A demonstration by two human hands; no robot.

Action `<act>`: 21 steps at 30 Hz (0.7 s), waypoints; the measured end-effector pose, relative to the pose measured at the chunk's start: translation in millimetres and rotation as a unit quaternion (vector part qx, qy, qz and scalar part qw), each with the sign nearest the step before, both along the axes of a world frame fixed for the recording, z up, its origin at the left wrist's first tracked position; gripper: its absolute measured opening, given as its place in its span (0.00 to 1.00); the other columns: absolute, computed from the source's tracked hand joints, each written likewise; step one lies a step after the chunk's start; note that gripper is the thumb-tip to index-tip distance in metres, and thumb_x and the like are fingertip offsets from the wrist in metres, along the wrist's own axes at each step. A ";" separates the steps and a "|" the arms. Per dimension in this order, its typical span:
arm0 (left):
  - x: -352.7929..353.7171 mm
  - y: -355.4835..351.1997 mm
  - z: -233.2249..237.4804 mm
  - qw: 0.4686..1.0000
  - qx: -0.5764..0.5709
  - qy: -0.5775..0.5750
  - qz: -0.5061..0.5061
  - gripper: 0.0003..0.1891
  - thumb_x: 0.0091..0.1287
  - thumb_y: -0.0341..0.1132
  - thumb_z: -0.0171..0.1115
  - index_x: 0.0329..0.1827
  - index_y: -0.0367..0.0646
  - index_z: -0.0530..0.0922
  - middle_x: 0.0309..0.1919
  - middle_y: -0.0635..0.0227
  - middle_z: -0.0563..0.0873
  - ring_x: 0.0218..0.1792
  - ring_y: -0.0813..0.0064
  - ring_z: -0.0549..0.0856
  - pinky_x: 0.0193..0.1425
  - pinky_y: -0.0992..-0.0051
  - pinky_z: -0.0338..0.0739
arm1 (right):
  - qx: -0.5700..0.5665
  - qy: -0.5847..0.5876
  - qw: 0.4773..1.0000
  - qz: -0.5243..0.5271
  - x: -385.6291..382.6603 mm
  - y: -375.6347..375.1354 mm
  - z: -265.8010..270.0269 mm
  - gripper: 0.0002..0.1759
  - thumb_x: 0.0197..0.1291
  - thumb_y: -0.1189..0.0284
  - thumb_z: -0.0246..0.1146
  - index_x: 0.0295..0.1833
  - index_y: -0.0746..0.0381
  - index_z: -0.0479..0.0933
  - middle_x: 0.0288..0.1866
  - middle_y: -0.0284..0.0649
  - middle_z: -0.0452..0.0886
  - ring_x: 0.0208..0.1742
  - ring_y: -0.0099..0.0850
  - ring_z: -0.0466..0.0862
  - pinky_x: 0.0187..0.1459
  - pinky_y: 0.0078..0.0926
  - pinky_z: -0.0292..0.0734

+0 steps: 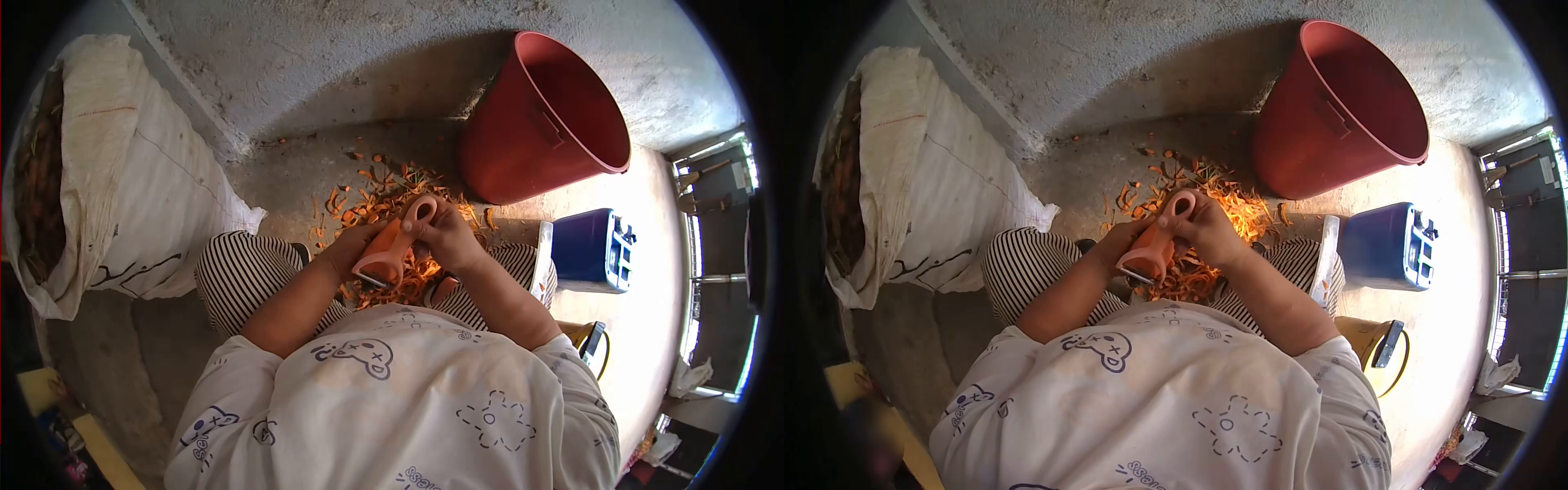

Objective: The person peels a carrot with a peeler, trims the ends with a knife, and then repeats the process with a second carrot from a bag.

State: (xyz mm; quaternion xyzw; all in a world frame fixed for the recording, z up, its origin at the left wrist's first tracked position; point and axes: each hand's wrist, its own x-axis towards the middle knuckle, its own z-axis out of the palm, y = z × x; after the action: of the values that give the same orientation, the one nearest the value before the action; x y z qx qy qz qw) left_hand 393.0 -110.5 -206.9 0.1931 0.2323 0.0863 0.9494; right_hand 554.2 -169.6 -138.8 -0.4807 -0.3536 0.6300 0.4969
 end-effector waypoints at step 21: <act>-5.4 2.3 6.3 0.997 0.032 0.068 0.007 0.21 0.65 0.43 0.42 0.52 0.33 0.64 0.40 0.57 0.77 0.37 0.68 0.80 0.39 0.70 0.77 | 0.007 -0.027 0.998 -0.052 23.5 25.6 -14.5 0.03 0.52 0.76 0.56 0.34 0.63 0.70 0.26 0.34 0.74 0.18 0.19 0.73 0.17 0.12 0.68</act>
State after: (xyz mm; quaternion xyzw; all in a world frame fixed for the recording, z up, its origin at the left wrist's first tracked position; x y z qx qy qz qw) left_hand 387.6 -108.2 -200.6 0.2269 0.2952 0.0867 0.9241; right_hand 577.7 -144.1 -153.3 -0.5118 -0.3461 0.5878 0.5223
